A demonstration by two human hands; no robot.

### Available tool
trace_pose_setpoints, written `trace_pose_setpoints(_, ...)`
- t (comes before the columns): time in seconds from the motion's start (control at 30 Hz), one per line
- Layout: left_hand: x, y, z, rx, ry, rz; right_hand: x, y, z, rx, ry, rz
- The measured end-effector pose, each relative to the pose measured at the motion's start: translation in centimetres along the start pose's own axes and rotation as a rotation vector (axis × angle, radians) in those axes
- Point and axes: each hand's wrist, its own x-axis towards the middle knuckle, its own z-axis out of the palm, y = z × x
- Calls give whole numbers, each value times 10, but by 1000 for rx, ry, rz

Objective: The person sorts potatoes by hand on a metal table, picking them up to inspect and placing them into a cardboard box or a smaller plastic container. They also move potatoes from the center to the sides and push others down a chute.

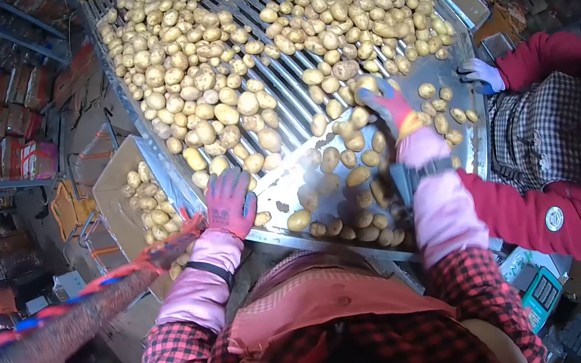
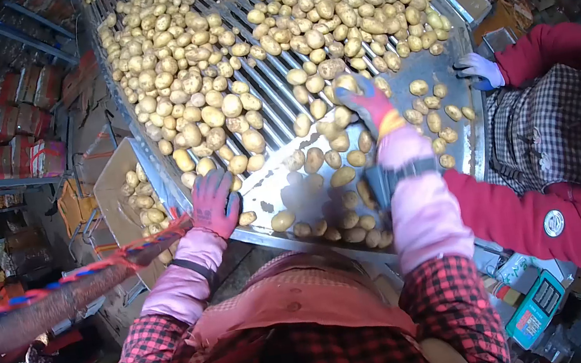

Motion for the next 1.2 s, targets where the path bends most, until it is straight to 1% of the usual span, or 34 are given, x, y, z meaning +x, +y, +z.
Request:
trace_pose_setpoints(0.1, 3, 26, 15, -351, 199, -109, -67, 27, 41, 1082, -137, 120)
trace_pose_setpoints(0.13, 9, 47, 16, -722, 144, -206, -85, 23, 59, 964, -206, -20)
trace_pose_setpoints(0.17, 19, 67, 17, -1088, 91, -307, -96, 25, 72, 1195, -263, 99)
trace_pose_setpoints(0.2, 26, 73, 31, -1349, 18, -393, -108, 27, 85, 1423, -296, 236)
trace_pose_setpoints(0.23, 29, 74, 32, -1676, -117, -446, -123, 11, 99, 1266, -368, 205)
trace_pose_setpoints(0.27, 33, 74, 33, -1973, -254, -555, -138, -5, 112, 1108, -436, 165)
trace_pose_setpoints(0.3, 32, 78, 21, -2330, -483, -621, -150, -24, 122, 1125, -492, 144)
trace_pose_setpoints(0.33, 27, 78, 14, -2374, -442, -546, -160, -37, 130, 1138, -545, 119)
trace_pose_setpoints(0.37, 20, 76, 8, -2484, -404, -735, -169, -41, 133, 1150, -595, 92)
trace_pose_setpoints(0.4, 14, 76, 2, -2505, -386, -697, -170, -22, 126, 1171, -589, 132)
trace_pose_setpoints(0.43, 8, 76, -2, -2523, -366, -658, -174, -5, 125, 1208, -532, 125)
trace_pose_setpoints(0.5, -4, 75, -4, -1766, -234, -143, -184, -1, 135, 1281, -426, 117)
trace_pose_setpoints(0.57, -19, 71, -10, -1851, -256, -90, -189, -3, 147, 624, -270, -53)
trace_pose_setpoints(0.6, -29, 65, -14, -2326, -365, -265, -187, 1, 146, 813, -303, -19)
trace_pose_setpoints(0.63, -40, 59, -18, -2793, -488, -471, -191, 2, 148, 1089, -366, 73)
trace_pose_setpoints(0.67, -52, 52, -24, -2615, -496, -508, -196, -3, 153, 1360, -413, 186)
trace_pose_setpoints(0.77, -86, 45, -47, -2626, -480, -720, -210, -26, 179, 1220, -306, 225)
trace_pose_setpoints(0.8, -100, 42, -45, -2580, -438, -801, -209, -24, 179, 1144, -360, 243)
trace_pose_setpoints(0.83, -121, 21, -20, -2575, -529, -573, -194, -4, 179, 1253, -617, 141)
trace_pose_setpoints(0.87, -143, 7, -15, -2436, -430, -522, -206, -20, 193, 1151, -522, 168)
trace_pose_setpoints(0.93, -191, -9, -7, -1996, -201, -411, -229, -54, 219, 934, -351, 244)
trace_pose_setpoints(0.97, -207, -24, -10, -1813, -112, -380, -227, -31, 210, 935, -342, 345)
trace_pose_setpoints(1.0, -220, -37, -19, -1662, -57, -374, -232, -11, 202, 934, -329, 344)
trace_pose_setpoints(1.03, -220, -44, -48, -1454, -39, -420, -235, 5, 198, 605, -353, 171)
trace_pose_setpoints(1.1, -197, -57, -133, -1004, -51, -613, -241, 19, 197, 669, -274, 302)
trace_pose_setpoints(1.17, -174, -80, -194, -772, 83, -726, -247, 21, 202, 777, -176, 461)
trace_pose_setpoints(1.2, -168, -95, -199, -761, 207, -674, -246, 22, 201, 747, -239, 466)
